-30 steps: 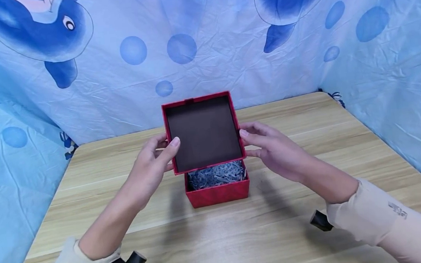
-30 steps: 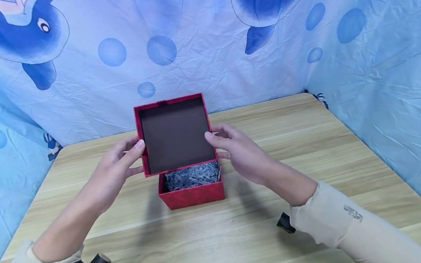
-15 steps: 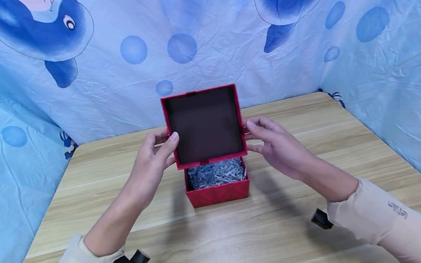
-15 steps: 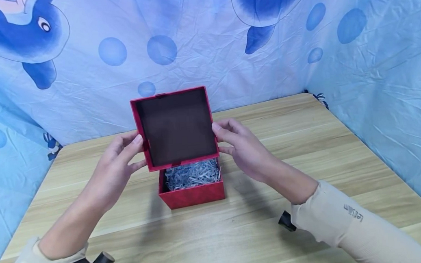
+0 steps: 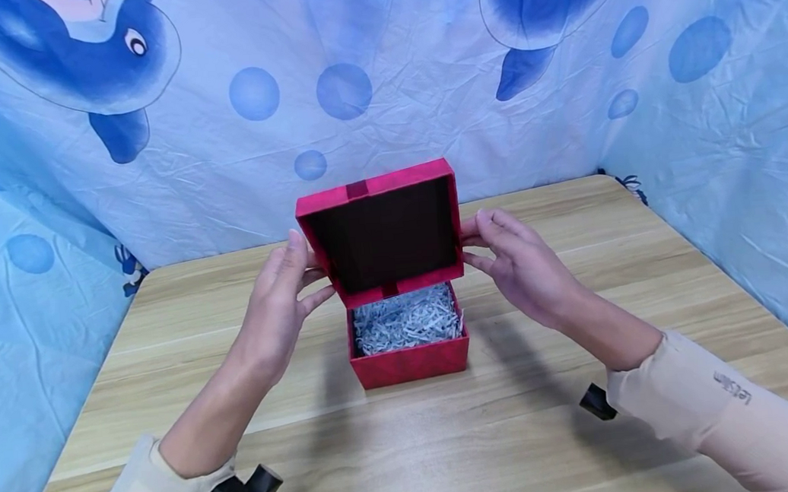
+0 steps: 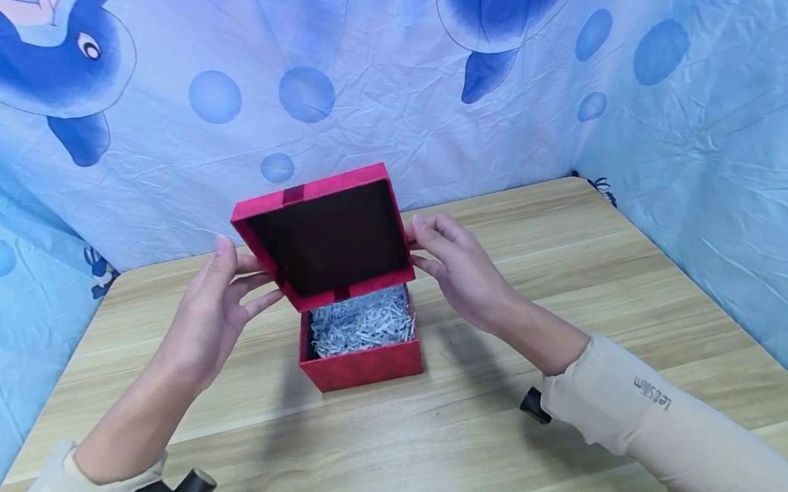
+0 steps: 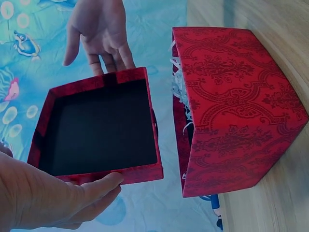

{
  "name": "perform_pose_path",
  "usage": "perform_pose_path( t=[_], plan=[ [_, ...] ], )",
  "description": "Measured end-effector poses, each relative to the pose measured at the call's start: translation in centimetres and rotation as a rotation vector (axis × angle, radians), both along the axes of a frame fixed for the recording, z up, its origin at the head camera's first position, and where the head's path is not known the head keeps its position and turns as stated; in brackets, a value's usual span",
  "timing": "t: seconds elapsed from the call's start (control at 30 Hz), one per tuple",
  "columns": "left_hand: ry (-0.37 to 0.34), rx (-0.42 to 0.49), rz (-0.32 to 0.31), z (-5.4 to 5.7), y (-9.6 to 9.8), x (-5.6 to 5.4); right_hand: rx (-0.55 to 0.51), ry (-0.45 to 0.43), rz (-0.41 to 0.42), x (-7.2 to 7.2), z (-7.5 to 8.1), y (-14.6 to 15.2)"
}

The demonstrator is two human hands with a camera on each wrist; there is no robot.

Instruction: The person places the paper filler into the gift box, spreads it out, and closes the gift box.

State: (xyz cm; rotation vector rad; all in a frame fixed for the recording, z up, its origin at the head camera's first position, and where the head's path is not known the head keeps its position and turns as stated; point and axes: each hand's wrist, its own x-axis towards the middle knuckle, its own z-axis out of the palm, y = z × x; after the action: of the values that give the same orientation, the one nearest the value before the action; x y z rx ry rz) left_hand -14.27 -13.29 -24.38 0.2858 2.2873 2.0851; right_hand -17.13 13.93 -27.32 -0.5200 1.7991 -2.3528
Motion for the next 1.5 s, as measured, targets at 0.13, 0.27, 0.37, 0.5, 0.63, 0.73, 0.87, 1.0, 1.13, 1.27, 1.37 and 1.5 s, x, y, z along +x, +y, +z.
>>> perform_pose_path(
  t=[0.13,0.27,0.37,0.5,0.63,0.73,0.87,1.0,1.13,1.27,1.37,1.5],
  plan=[
    [0.014,-0.009,-0.004,-0.1,-0.2,-0.1,-0.001,0.013,-0.01,-0.1,-0.1,-0.1],
    [0.017,0.0,-0.013,-0.1,-0.3,-0.2,0.012,0.023,-0.02,0.0,-0.1,-0.2],
    [0.015,0.011,-0.016,-0.2,-0.4,-0.3,0.018,0.028,-0.027,0.0,-0.1,-0.1],
    [0.009,0.02,-0.016,-0.2,-0.4,-0.4,0.026,0.04,-0.028,0.0,-0.2,-0.2],
    [0.001,0.022,-0.018,-0.2,-0.5,-0.4,0.022,0.066,-0.019,0.0,-0.2,-0.2],
    [0.001,0.019,-0.015,-0.3,-0.5,-0.3,0.01,0.087,-0.009,0.0,-0.3,-0.1],
    [0.011,0.021,-0.008,-0.3,-0.5,-0.3,0.001,0.096,0.005,0.0,-0.2,0.0],
    [0.015,0.02,-0.005,-0.4,-0.6,-0.2,0.009,0.088,0.017,0.0,-0.1,0.0],
    [0.016,-0.078,0.006,-0.5,-1.0,0.0,0.018,0.081,0.031,0.2,-0.1,0.2],
    [0.03,-0.217,0.02,-0.6,-1.6,0.1,0.043,0.073,0.05,0.3,-0.1,0.5],
    [0.038,-0.24,0.002,-0.7,-2.1,0.2,0.08,0.067,0.071,0.4,0.0,0.7],
    [0.03,-0.171,-0.08,-0.8,-2.6,0.3,0.171,0.059,0.094,0.4,0.1,1.0]
  ],
)
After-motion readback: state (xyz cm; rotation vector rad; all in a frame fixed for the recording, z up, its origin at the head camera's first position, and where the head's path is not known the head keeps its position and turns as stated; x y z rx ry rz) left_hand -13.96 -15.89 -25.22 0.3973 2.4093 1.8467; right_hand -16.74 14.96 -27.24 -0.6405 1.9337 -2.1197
